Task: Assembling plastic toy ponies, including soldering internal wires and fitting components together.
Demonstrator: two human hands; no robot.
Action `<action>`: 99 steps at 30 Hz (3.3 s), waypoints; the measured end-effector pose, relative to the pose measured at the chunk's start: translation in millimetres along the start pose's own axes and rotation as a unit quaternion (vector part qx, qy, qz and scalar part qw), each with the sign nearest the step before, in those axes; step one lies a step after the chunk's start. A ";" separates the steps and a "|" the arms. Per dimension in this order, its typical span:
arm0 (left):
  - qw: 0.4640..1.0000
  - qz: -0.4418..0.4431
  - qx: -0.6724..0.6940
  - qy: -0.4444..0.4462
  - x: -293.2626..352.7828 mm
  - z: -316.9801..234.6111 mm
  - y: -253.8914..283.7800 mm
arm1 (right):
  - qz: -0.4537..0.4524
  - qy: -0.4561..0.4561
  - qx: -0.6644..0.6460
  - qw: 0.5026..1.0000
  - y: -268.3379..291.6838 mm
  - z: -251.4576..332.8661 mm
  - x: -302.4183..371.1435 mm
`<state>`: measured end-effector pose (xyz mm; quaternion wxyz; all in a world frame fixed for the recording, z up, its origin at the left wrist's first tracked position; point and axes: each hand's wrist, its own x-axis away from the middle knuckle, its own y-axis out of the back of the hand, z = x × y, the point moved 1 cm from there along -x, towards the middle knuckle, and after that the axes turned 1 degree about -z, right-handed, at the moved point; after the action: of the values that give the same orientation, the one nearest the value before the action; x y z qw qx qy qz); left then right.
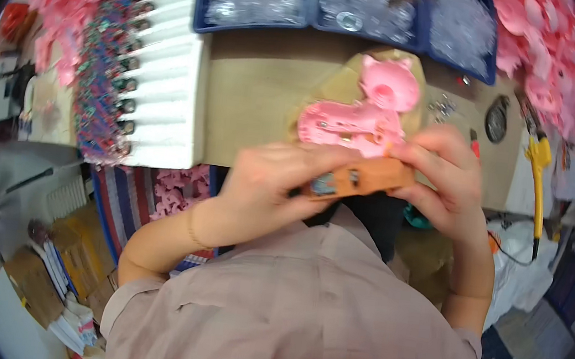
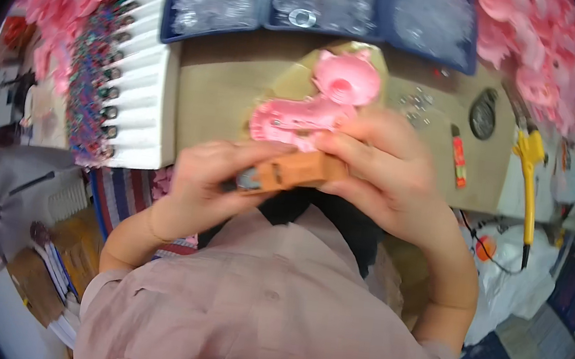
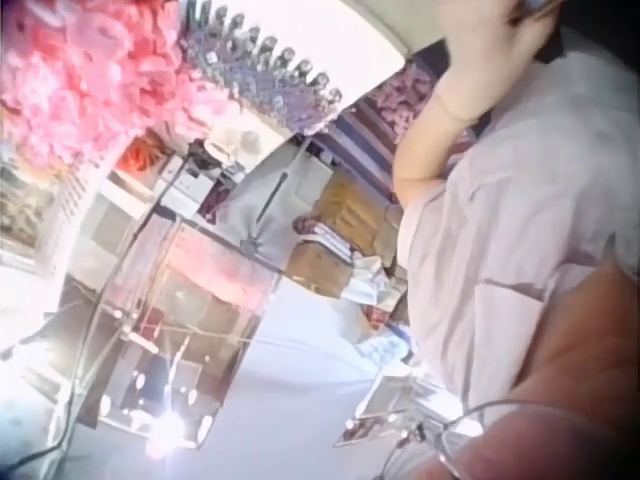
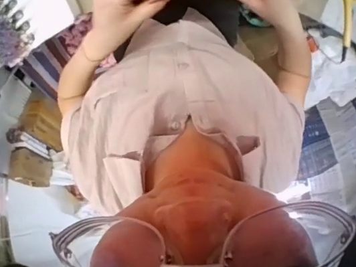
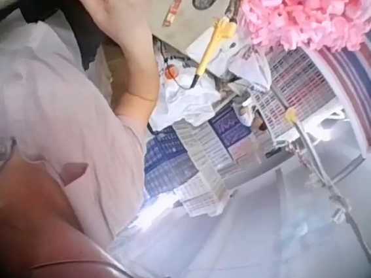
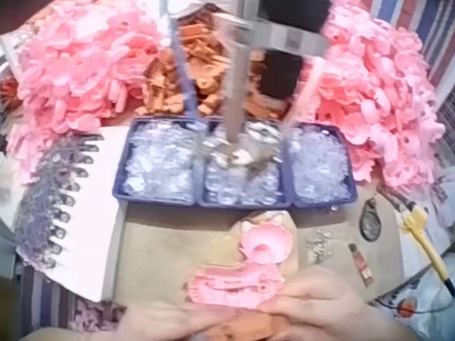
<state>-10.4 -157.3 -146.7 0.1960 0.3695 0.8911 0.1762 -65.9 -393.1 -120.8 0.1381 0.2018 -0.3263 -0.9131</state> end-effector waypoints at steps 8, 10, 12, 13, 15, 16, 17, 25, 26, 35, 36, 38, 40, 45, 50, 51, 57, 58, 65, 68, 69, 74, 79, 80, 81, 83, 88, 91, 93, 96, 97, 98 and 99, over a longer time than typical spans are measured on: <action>0.968 -0.202 -0.147 -0.020 4.0 24.1 -69.3 | 0.006 -0.152 0.024 0.988 -20.9 -42.7 7.1; 0.967 -0.210 -0.147 -0.001 8.2 23.8 -61.6 | -0.011 -0.161 0.037 0.986 -30.3 -42.0 8.8; 0.969 -0.209 -0.118 -0.056 9.3 11.1 -40.2 | -0.088 -0.184 0.054 0.978 -28.4 -33.6 13.7; 0.968 -0.212 -0.125 -0.050 18.4 10.8 -28.9 | -0.084 -0.178 0.047 0.979 -29.3 -34.6 21.2; 0.975 -0.177 -0.096 0.096 39.9 12.4 0.8 | -0.174 -0.237 0.000 0.956 -22.5 -42.6 42.0; 0.976 -0.158 -0.081 0.123 50.9 20.9 18.8 | -0.172 -0.234 -0.006 0.957 -20.6 -44.8 49.0; 0.977 -0.138 -0.066 0.148 60.7 29.7 42.1 | -0.194 -0.272 -0.043 0.942 -17.5 -45.9 54.6; 0.792 -0.335 -0.452 0.237 119.0 47.1 199.5 | -0.211 -0.275 -0.102 0.933 -20.5 -26.2 36.4; 0.791 -0.334 -0.446 0.254 124.7 58.5 205.6 | -0.193 -0.269 -0.104 0.938 -23.8 -24.6 31.4; 0.779 -0.219 -0.519 0.274 119.7 99.4 215.6 | -0.188 -0.271 -0.080 0.940 -23.2 -12.4 30.8; 0.787 -0.209 -0.508 0.281 118.2 98.1 217.6 | -0.186 -0.269 -0.090 0.941 -22.4 -13.4 32.6; 0.773 -0.203 -0.526 0.291 116.6 93.3 215.1 | -0.184 -0.261 -0.085 0.944 -21.1 -11.3 33.1; 0.776 -0.208 -0.521 0.289 120.8 93.6 213.9 | -0.181 -0.251 -0.083 0.947 -23.0 -7.2 31.1; 0.807 -0.208 -0.524 0.178 114.8 79.1 211.7 | -0.154 -0.216 -0.050 0.963 -28.2 4.5 13.4; 0.912 -0.228 0.081 0.332 110.0 69.6 201.7 | -0.145 -0.187 -0.023 0.971 -33.4 8.6 9.3; 0.912 -0.228 0.080 0.331 110.5 65.9 202.5 | -0.156 -0.197 -0.037 0.967 -35.0 9.4 6.8; 0.887 -0.332 0.306 0.102 78.3 0.6 176.1 | -0.069 -0.101 -0.045 0.991 -38.0 34.5 -12.1; 0.870 -0.329 0.350 0.108 67.3 -5.8 166.2 | -0.038 -0.113 -0.075 0.990 -37.8 41.8 -19.3; 0.801 -0.242 0.487 0.250 18.6 9.6 63.0 | -0.139 -0.352 -0.422 0.824 -50.9 48.2 -65.2; 0.808 -0.225 0.503 0.208 12.9 9.4 35.2 | -0.140 -0.246 -0.241 0.928 -33.8 41.2 -41.4; 0.829 -0.250 0.463 0.191 9.9 7.8 26.3 | -0.133 -0.119 -0.063 0.982 -28.7 41.7 -34.2; 0.889 -0.253 0.356 0.136 5.5 -0.5 1.7 | -0.268 -0.229 -0.163 0.922 -29.9 46.8 -39.8; 0.967 -0.207 0.123 0.085 -4.0 -3.7 5.0 | -0.157 -0.222 -0.182 0.945 -34.1 42.0 -56.5; 0.981 -0.182 0.028 0.065 -6.7 -6.5 7.9 | -0.140 -0.129 -0.107 0.976 -33.9 44.9 -58.0; 0.981 -0.180 0.023 0.067 -8.8 -7.7 10.6 | -0.122 -0.035 -0.029 0.992 -33.8 48.2 -59.3; 0.986 -0.165 0.006 0.032 -10.9 -9.8 15.8 | -0.116 -0.039 -0.043 0.992 -28.9 52.5 -60.9; 0.916 -0.136 0.326 0.190 -1.4 -3.9 26.0 | -0.117 -0.069 0.091 0.987 2.5 38.3 -59.0; 0.890 -0.169 0.386 0.174 -7.8 2.6 25.5 | -0.088 -0.024 0.203 0.975 -22.6 39.0 -38.6; 0.878 -0.176 0.410 0.173 -11.5 -2.7 15.4 | -0.095 0.023 0.248 0.964 -44.9 43.4 -23.2; 0.831 -0.191 0.488 0.188 -8.8 -0.9 8.2 | -0.131 0.010 0.218 0.967 -55.9 51.2 -21.2; 0.830 -0.192 0.489 0.190 -7.9 0.7 9.1 | -0.130 0.009 0.217 0.968 -47.8 48.5 -22.8; 0.841 -0.179 0.474 0.192 -6.3 2.6 12.5 | -0.105 -0.002 0.104 0.989 -37.3 43.2 -22.3; 0.851 -0.168 0.458 0.194 -4.9 4.6 16.8 | -0.077 -0.010 -0.012 0.997 -27.4 41.2 -22.4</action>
<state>4.9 -148.9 -141.9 -0.1454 0.2202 0.9392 -0.2196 -68.4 -341.8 -103.4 0.0664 0.2161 -0.3002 -0.9267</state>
